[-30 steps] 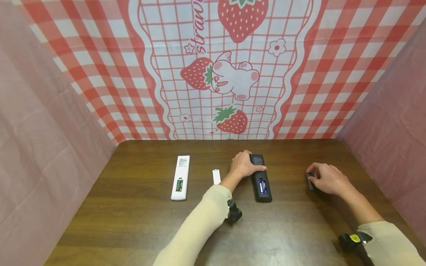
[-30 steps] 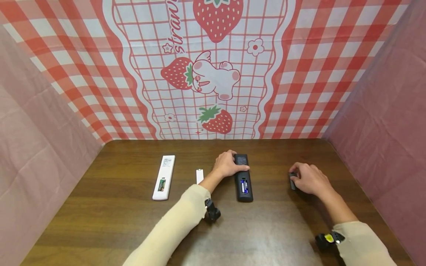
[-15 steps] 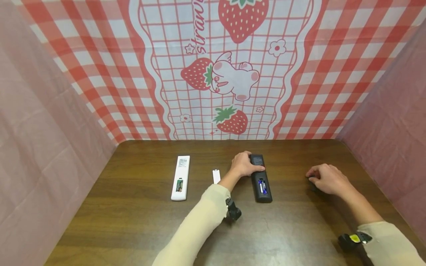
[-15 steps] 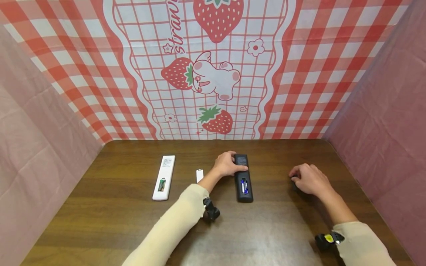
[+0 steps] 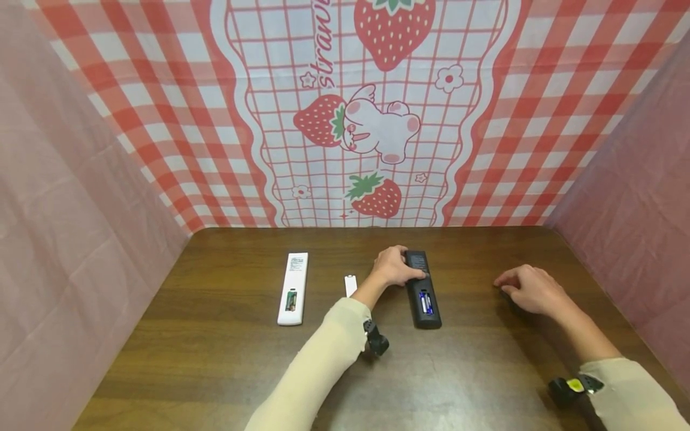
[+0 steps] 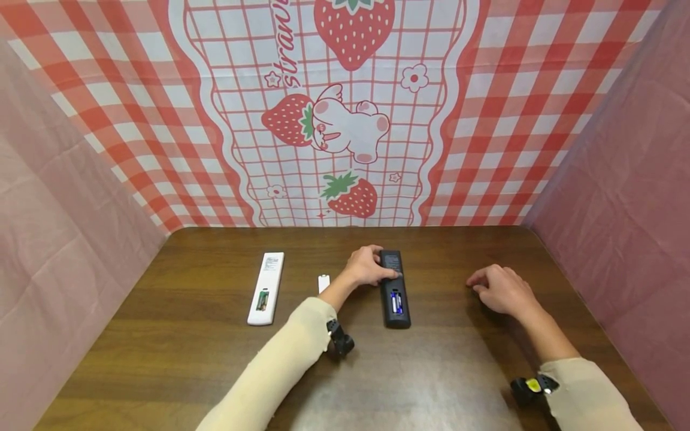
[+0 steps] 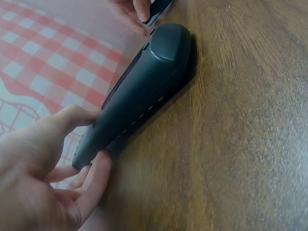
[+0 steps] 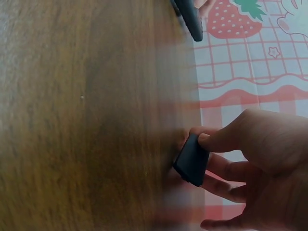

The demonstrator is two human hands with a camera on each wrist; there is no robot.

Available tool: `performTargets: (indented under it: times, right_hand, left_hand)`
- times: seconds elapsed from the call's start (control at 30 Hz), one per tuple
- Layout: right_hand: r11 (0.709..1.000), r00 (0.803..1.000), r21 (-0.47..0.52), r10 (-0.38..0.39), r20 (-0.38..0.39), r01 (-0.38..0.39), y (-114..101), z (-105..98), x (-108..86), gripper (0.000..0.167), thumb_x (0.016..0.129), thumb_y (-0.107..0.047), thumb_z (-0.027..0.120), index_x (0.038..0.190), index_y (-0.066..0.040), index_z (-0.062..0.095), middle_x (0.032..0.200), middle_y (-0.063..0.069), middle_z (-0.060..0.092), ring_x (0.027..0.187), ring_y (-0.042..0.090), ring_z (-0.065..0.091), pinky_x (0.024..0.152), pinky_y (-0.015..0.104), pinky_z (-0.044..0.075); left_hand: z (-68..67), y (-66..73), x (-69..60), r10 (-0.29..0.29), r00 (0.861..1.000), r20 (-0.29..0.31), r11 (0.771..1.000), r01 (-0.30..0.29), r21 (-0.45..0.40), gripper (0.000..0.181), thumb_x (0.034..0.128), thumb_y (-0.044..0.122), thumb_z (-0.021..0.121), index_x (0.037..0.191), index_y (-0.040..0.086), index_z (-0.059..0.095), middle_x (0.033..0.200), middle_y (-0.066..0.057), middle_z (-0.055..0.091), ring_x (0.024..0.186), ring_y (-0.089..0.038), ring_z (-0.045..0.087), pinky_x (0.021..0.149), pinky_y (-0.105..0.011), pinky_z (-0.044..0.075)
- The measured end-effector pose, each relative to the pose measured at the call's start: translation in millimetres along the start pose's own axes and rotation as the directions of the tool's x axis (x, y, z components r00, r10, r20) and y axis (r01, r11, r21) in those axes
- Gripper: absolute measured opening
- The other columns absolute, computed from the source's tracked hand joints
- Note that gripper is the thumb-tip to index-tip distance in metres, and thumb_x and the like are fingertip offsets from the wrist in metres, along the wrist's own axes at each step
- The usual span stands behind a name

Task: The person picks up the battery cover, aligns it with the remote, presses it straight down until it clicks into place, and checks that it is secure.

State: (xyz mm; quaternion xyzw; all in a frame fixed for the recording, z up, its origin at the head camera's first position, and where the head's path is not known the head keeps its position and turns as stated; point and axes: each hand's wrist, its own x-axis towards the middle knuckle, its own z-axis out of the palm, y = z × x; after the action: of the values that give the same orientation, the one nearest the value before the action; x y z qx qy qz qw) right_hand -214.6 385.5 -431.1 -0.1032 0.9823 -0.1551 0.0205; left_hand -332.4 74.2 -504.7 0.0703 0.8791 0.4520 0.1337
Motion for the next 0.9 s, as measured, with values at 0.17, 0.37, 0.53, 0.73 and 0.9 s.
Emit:
performTargets:
  times: [0.17,0.37,0.53,0.73,0.9]
  right_hand:
    - [1.0,1.0,0.009,0.005,-0.001,-0.005,-0.2,0.9,-0.7,0.016,0.1,-0.003,0.07,0.102,-0.007,0.086,0.097,0.013,0.084,0.084,0.019,0.066,0.07,0.035,0.051]
    - [0.999,0.999,0.042,0.018,-0.031,-0.016,-1.3,-0.2,-0.8,0.014,0.1,-0.003,0.067,0.099,-0.007,0.08,0.089,0.008,0.077,0.078,0.017,0.064,0.066,0.034,0.048]
    - [0.998,0.998,0.056,0.029,-0.047,-0.026,-1.7,-0.9,-2.0,0.014,0.099,-0.002,0.065,0.102,-0.007,0.077,0.089,0.009,0.075,0.077,0.018,0.061,0.065,0.034,0.045]
    - [0.997,1.0,0.074,0.028,-0.011,-0.027,-3.5,0.8,-3.0,0.029,0.101,0.0,0.059,0.118,-0.004,0.082,0.086,0.008,0.068,0.069,0.018,0.044,0.059,0.032,0.033]
    - [0.996,0.999,0.077,0.038,-0.026,-0.036,-4.6,1.0,-1.9,0.033,0.098,0.001,0.055,0.107,-0.007,0.086,0.089,0.008,0.07,0.07,0.019,0.042,0.06,0.033,0.03]
  left_hand:
    - [-1.1,2.1,-3.4,-0.014,1.0,0.0,1.0,0.014,-0.012,0.094,0.0788,0.036,0.106,0.159,0.014,0.062,0.12,-0.006,0.077,0.06,-0.01,0.074,0.055,-0.025,0.068]
    - [-4.3,5.6,-7.4,-0.016,1.0,0.005,1.0,0.016,-0.005,0.092,0.0799,0.034,0.104,0.16,0.015,0.062,0.123,-0.006,0.078,0.065,-0.012,0.076,0.057,-0.024,0.067]
    - [-2.0,1.9,-3.0,-0.009,1.0,0.0,1.0,0.009,-0.009,0.093,0.0794,0.033,0.105,0.159,0.012,0.062,0.118,-0.006,0.077,0.061,-0.011,0.072,0.055,-0.025,0.067]
    - [0.0,-0.2,-0.3,0.008,1.0,-0.009,1.0,-0.007,0.029,0.095,0.0798,0.037,0.105,0.16,0.012,0.061,0.124,-0.007,0.078,0.063,-0.008,0.07,0.054,-0.023,0.066]
    - [-1.1,0.6,-1.5,0.008,1.0,-0.02,1.0,-0.007,0.026,0.092,0.0784,0.037,0.105,0.158,0.015,0.064,0.125,-0.005,0.079,0.07,-0.01,0.075,0.056,-0.023,0.067]
